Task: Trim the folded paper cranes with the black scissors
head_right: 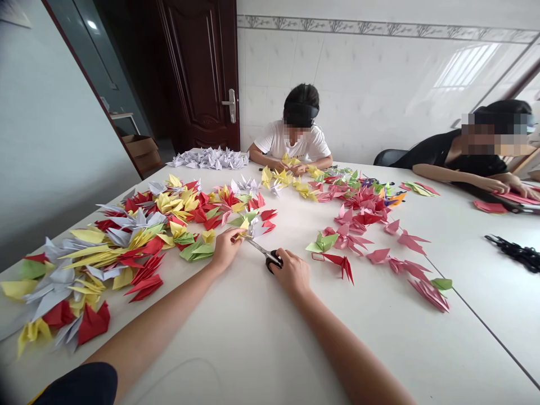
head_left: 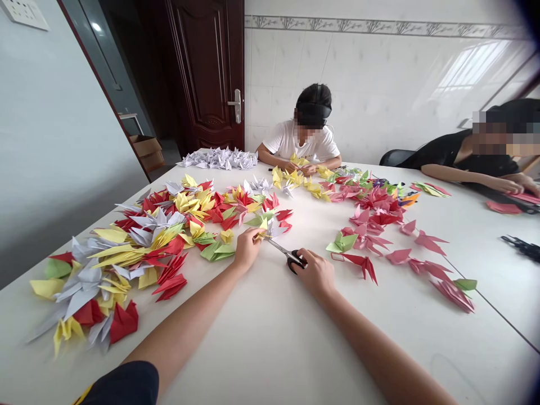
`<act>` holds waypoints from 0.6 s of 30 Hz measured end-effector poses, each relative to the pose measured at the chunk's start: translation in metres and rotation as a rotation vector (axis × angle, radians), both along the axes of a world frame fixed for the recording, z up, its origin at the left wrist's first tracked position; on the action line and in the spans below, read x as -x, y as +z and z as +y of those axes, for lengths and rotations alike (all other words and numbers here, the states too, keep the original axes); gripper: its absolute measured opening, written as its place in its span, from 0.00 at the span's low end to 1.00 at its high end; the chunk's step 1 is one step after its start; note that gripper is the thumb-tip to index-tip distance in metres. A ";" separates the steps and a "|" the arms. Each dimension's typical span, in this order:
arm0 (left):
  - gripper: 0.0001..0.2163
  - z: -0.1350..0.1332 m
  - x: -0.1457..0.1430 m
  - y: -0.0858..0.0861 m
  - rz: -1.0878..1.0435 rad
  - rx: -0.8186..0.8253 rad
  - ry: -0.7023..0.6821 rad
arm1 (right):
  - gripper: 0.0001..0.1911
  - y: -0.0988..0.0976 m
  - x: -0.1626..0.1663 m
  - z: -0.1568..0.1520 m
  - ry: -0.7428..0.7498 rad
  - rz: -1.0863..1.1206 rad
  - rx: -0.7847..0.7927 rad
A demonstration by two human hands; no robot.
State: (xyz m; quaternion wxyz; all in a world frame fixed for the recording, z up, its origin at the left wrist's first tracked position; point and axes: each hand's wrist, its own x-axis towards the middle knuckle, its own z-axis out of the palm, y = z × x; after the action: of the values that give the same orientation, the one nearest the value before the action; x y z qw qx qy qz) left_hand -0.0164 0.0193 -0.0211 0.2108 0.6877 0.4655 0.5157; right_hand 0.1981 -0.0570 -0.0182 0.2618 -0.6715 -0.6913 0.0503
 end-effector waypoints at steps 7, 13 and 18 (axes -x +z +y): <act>0.18 0.002 0.000 0.003 -0.084 0.116 0.030 | 0.10 0.002 0.001 -0.001 0.004 -0.025 0.036; 0.18 -0.001 -0.001 0.003 -0.037 0.060 0.005 | 0.08 0.002 0.003 -0.002 0.009 -0.032 0.048; 0.19 -0.001 -0.001 0.004 -0.042 0.060 0.003 | 0.10 0.001 0.003 -0.002 0.010 -0.030 0.020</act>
State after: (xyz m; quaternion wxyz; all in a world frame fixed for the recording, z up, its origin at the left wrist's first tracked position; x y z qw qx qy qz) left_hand -0.0151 0.0179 -0.0173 0.2404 0.6692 0.4775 0.5162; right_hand 0.1950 -0.0585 -0.0168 0.2442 -0.6712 -0.6982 0.0485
